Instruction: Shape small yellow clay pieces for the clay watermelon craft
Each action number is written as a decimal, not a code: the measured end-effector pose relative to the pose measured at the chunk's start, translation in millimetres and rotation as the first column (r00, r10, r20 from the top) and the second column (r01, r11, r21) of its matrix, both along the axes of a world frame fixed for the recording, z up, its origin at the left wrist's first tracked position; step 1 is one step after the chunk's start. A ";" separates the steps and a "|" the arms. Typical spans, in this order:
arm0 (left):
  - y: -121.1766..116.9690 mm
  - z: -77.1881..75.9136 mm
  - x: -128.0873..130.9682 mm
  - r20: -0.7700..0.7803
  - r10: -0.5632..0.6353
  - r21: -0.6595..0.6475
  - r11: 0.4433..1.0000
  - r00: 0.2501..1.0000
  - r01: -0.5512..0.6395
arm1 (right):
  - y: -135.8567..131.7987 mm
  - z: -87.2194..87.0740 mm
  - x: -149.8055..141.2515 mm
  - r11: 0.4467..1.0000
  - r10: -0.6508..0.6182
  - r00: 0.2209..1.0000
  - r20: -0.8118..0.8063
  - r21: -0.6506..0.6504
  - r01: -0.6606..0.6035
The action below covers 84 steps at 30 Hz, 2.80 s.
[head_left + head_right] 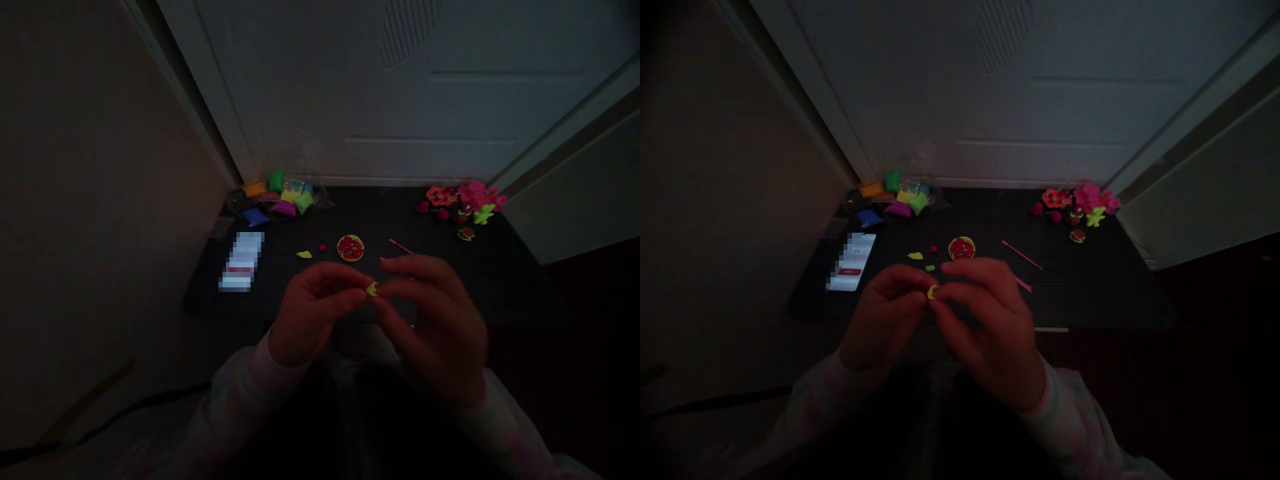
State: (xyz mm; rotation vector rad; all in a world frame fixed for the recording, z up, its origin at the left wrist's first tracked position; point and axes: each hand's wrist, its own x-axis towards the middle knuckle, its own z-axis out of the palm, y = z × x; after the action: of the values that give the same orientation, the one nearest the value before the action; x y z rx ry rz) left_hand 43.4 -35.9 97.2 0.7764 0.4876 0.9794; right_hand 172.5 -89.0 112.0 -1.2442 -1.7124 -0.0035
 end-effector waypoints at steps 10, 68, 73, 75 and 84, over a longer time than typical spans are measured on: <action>-4.6 1.8 4.0 -0.004 -0.022 -0.138 0.990 1.000 0.022 | 1.6 -5.3 -1.7 1.000 0.010 0.999 -0.054 0.024 -0.009; -6.7 -4.2 5.3 -0.010 0.066 -0.120 0.990 0.998 -0.067 | -1.6 -17.2 -8.2 0.998 -0.015 0.954 -0.298 -0.069 -0.006; -6.1 -6.8 5.2 -0.032 0.090 -0.072 0.993 0.995 -0.092 | -1.1 -17.5 -9.3 0.996 -0.033 0.942 -0.333 -0.084 0.005; -5.8 -7.9 4.2 -0.033 0.091 -0.039 0.995 0.995 -0.093 | -0.9 -17.9 -9.0 0.996 -0.034 0.934 -0.356 -0.093 0.001; -4.0 -9.0 -1.3 -0.110 0.088 0.077 0.994 0.990 -0.080 | -1.5 -18.5 -9.6 0.992 -0.008 0.941 -0.337 -0.118 -0.034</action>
State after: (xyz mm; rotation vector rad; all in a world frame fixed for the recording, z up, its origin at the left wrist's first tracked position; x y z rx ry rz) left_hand 42.1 -39.8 88.2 0.8861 0.5891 1.0399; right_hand 162.9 -90.5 93.5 -1.2418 -1.4379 0.3106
